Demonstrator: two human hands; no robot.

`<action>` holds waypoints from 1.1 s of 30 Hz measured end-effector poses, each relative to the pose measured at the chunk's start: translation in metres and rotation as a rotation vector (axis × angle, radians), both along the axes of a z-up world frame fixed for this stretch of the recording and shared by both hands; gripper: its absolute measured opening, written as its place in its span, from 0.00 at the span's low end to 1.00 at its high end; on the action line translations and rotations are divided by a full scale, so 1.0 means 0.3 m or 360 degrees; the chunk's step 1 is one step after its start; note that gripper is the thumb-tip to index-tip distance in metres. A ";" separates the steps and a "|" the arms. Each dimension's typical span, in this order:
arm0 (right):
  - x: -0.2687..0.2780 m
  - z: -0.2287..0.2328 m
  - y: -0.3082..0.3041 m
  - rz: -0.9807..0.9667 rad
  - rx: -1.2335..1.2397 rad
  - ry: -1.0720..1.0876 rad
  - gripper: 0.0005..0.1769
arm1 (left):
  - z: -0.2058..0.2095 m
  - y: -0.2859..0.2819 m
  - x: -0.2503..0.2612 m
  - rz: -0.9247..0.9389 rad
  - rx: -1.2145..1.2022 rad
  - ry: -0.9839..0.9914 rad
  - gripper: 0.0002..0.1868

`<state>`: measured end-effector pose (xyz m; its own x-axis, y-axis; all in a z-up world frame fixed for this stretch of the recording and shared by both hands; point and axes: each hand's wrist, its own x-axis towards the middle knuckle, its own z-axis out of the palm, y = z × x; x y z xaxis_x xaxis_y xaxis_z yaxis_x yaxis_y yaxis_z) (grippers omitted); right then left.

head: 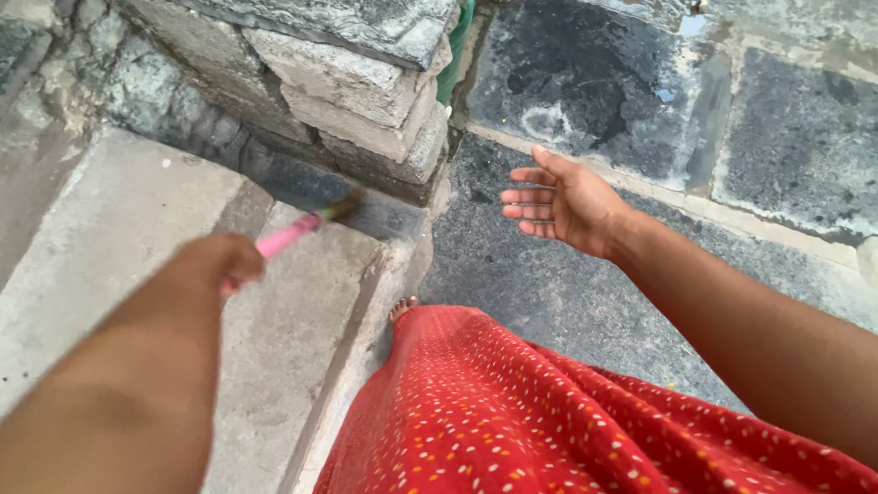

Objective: The person sweeps an outdoor concrete floor and stone steps using a broom, eventually picking up a pink dustpan to collect debris.

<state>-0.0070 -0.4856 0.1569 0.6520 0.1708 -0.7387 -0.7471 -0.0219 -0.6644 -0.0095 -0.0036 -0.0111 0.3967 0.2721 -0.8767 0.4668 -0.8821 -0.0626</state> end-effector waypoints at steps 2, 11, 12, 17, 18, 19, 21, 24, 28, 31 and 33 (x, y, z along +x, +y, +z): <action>0.002 -0.006 -0.005 0.0011 0.0018 -0.0009 0.31 | 0.003 -0.140 -0.053 -0.0162 -0.0031 0.0105 0.14; 0.017 0.008 -0.090 -0.0049 0.0041 -0.0026 0.30 | 0.367 -0.070 -0.103 0.0099 -0.0593 0.0325 0.35; 0.014 0.007 -0.101 -0.0060 0.0051 -0.0026 0.30 | 0.403 -0.037 -0.107 0.0168 -0.0633 0.0286 0.35; -0.013 -0.006 -0.108 -0.0077 -0.0006 0.0037 0.31 | 0.490 0.114 -0.082 0.0172 -0.0195 -0.0006 0.32; -0.020 -0.009 -0.106 -0.0086 0.0008 0.0048 0.31 | 0.468 0.128 -0.083 0.0170 -0.0200 0.0005 0.33; -0.024 -0.012 -0.102 -0.0096 0.0021 0.0061 0.31 | 0.428 0.126 -0.084 0.0168 -0.0207 0.0016 0.34; -0.022 -0.022 -0.084 -0.0121 0.0047 0.0061 0.32 | 0.340 0.102 -0.095 0.0140 -0.0225 0.0045 0.33; -0.010 -0.032 -0.066 -0.0119 0.0112 0.0040 0.33 | 0.226 -0.031 -0.113 -0.0121 -0.0258 0.0127 0.20; -0.001 -0.033 -0.045 -0.0090 0.0174 0.0001 0.33 | 0.244 -0.168 -0.140 -0.0517 -0.0138 0.0262 0.18; 0.005 -0.033 -0.058 -0.0118 0.0159 -0.0001 0.33 | 0.260 -0.168 -0.181 -0.0303 -0.0290 0.0289 0.19; 0.005 -0.033 -0.085 -0.0130 0.0192 0.0001 0.33 | 0.269 -0.116 -0.222 -0.0023 -0.0395 0.0242 0.22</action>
<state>-0.0057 -0.5112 0.1471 0.6670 0.2044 -0.7164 -0.7434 0.1190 -0.6582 -0.0761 -0.0386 0.0698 0.2581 0.0373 -0.9654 0.4560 -0.8856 0.0877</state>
